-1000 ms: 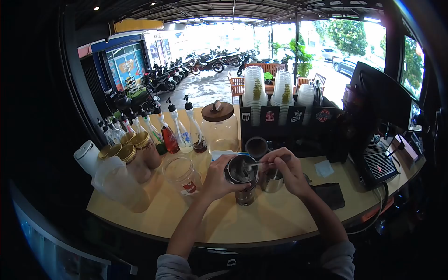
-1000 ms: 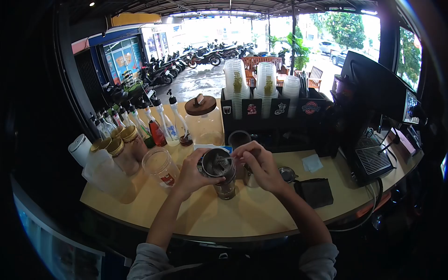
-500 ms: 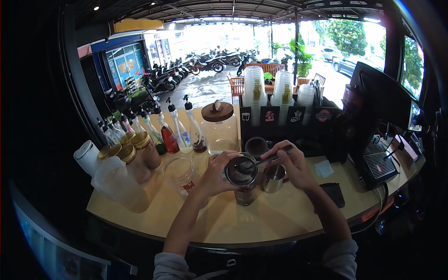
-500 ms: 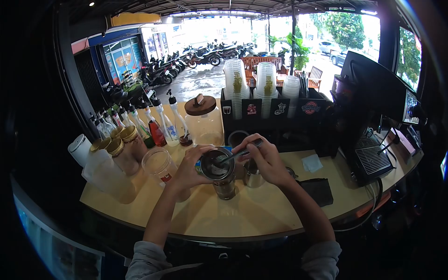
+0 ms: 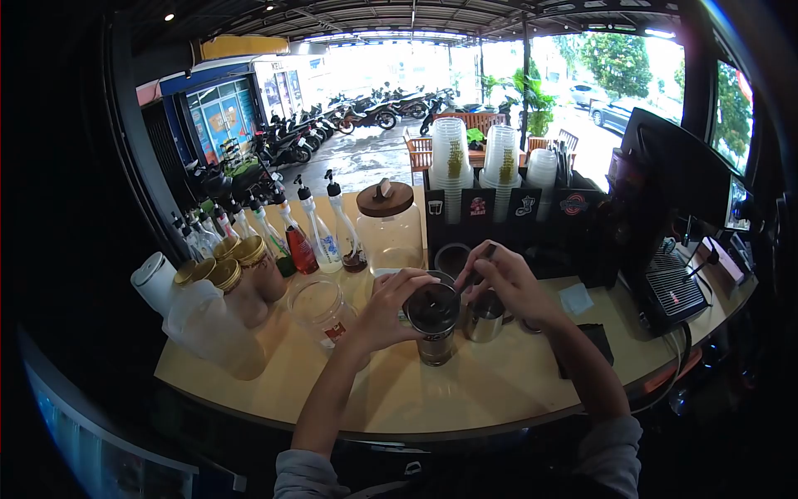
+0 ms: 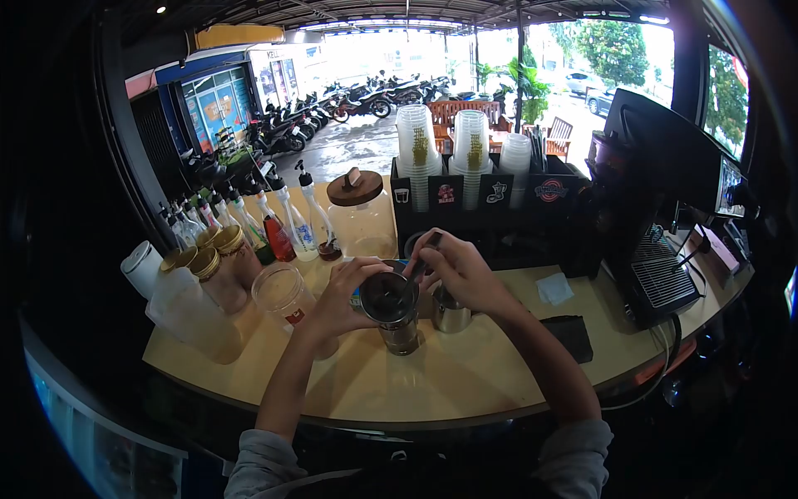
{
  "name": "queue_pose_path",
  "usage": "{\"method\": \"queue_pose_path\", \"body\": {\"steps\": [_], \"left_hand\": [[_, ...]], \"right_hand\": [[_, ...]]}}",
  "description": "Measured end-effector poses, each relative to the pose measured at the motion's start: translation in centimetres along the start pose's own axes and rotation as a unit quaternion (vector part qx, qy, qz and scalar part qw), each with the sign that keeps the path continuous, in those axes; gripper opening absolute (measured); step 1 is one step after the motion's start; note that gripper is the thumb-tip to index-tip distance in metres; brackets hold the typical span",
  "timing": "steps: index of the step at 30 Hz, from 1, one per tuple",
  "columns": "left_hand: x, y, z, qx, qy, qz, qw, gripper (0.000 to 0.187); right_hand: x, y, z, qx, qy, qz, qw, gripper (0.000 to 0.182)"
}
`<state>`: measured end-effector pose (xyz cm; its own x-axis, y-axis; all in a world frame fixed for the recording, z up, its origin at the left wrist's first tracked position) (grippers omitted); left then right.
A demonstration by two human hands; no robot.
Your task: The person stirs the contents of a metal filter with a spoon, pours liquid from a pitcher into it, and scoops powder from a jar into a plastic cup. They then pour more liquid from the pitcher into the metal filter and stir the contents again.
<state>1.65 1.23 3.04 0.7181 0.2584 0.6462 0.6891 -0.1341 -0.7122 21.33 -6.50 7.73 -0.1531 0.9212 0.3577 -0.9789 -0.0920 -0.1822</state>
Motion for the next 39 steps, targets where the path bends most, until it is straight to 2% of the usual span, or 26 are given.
{"method": "queue_pose_path", "body": {"steps": [1, 3, 7, 9, 11, 13, 17, 19, 22, 29, 31, 35, 36, 39], "left_hand": [[0.1, -0.1, -0.4, 0.004, 0.004, 0.007, 1.000, 0.082], [0.1, 0.0, -0.7, 0.009, 0.008, 0.013, 1.000, 0.082], [0.0, 0.1, -0.7, 0.008, 0.006, 0.020, 1.000, 0.081], [0.0, 0.0, -0.7, 0.006, 0.008, 0.011, 1.000, 0.081], [-0.1, 0.1, -0.6, -0.001, 0.002, 0.008, 1.000, 0.081], [0.0, -0.3, -1.0, 0.010, -0.004, 0.008, 1.000, 0.080], [-0.2, 0.1, -0.7, 0.012, 0.006, 0.008, 1.000, 0.079], [-0.2, 0.1, -0.9, 0.010, 0.003, 0.006, 1.000, 0.079], [-0.2, 0.0, -0.9, 0.012, -0.005, -0.002, 1.000, 0.079], [-0.1, 0.0, -0.8, 0.004, -0.015, -0.007, 1.000, 0.078], [-0.1, 0.0, -0.9, 0.006, -0.006, -0.010, 1.000, 0.078], [-0.2, -0.1, -1.0, 0.002, -0.009, -0.014, 1.000, 0.080], [-0.2, -0.1, -1.0, 0.002, -0.008, -0.014, 1.000, 0.080], [-0.3, -0.1, -0.8, 0.012, -0.013, -0.015, 1.000, 0.081]], "right_hand": [[0.2, 0.0, 0.4, 0.000, 0.001, 0.000, 1.000, 0.017], [0.8, 0.4, 1.0, -0.094, -0.007, 0.037, 0.995, 0.017], [1.7, 0.6, 1.5, -0.086, -0.001, 0.029, 0.996, 0.016], [1.9, 1.4, 0.9, -0.107, -0.009, 0.071, 0.992, 0.017], [2.0, 1.5, 0.9, -0.116, -0.007, 0.071, 0.991, 0.018], [2.3, 1.1, 0.2, -0.039, -0.002, 0.022, 0.999, 0.019], [2.2, 1.8, -0.3, -0.032, -0.027, 0.030, 0.999, 0.019], [2.2, 1.4, -0.3, 0.042, -0.022, -0.035, 0.998, 0.018], [2.1, 1.0, -1.2, -0.011, -0.017, -0.013, 1.000, 0.018], [1.8, 1.2, -0.5, 0.045, -0.015, -0.047, 0.998, 0.018], [1.7, 1.1, -0.3, -0.031, -0.029, -0.032, 0.999, 0.018], [1.6, 1.3, 0.2, 0.007, -0.026, -0.047, 0.999, 0.018], [1.5, 1.6, -0.3, -0.027, -0.024, -0.018, 0.999, 0.018], [1.6, 1.3, 0.3, -0.033, -0.039, -0.044, 0.998, 0.018]]}}
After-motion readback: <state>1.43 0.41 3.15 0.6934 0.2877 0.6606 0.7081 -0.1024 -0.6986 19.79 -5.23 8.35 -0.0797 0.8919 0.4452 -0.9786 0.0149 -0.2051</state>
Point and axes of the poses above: each hand's wrist, its own x-axis towards the middle knuckle, its own y-axis out of the palm, z = x × y, the point moved 3 cm from there along x, towards the middle knuckle, and after that the axes turned 7 degrees about y, right-handed, at the moved point
